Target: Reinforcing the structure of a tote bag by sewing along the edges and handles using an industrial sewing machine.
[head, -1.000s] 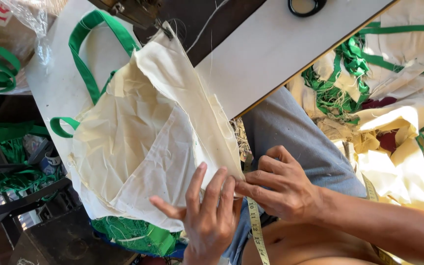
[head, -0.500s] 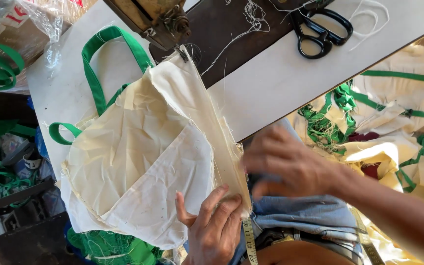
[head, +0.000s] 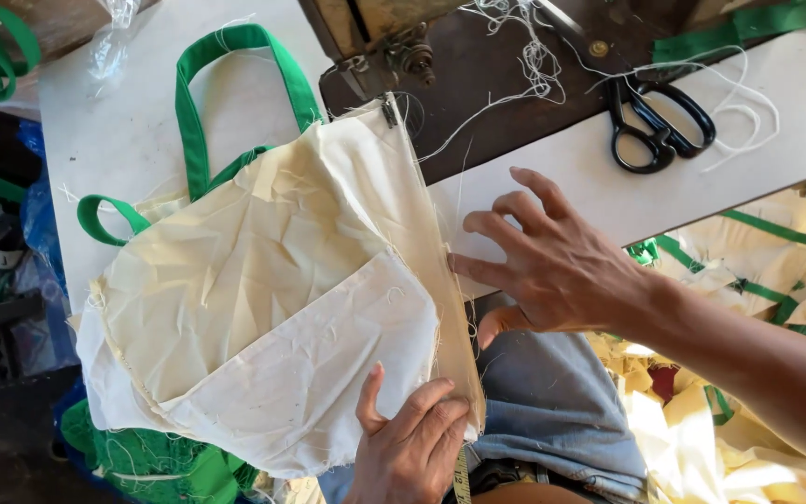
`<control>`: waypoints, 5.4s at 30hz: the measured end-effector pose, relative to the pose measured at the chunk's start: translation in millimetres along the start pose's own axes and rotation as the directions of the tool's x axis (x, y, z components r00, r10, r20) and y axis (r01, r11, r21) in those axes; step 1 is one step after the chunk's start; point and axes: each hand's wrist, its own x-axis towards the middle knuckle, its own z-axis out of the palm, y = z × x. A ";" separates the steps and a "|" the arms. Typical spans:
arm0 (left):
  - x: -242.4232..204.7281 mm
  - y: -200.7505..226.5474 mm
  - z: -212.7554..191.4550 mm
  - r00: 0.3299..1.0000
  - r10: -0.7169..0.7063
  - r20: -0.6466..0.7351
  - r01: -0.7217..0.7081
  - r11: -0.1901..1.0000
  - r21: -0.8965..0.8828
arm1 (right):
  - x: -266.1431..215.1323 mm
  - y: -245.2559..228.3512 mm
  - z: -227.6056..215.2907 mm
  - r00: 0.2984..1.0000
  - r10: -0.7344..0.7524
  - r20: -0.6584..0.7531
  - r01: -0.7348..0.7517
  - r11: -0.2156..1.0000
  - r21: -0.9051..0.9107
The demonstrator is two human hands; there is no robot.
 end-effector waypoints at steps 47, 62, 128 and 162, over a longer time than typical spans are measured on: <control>62.6 -118.4 -8.3 0.945 0.106 0.311 0.206 0.547 -0.811 | 32.4 63.7 17.1 0.988 -0.115 0.103 0.100 0.985 0.140; 54.2 -105.1 15.3 0.944 0.047 0.326 0.254 0.528 -0.810 | 30.1 73.5 19.8 0.980 -0.129 0.151 0.102 0.979 0.174; 72.9 -85.5 12.2 0.997 -0.072 -0.041 0.064 0.983 -0.175 | 70.4 96.8 33.7 0.996 -0.061 0.065 0.058 0.997 0.049; 78.4 -80.8 36.7 0.992 -0.099 -0.083 0.053 0.899 -0.434 | 67.6 100.7 30.6 0.974 -0.126 0.187 0.130 0.991 -0.013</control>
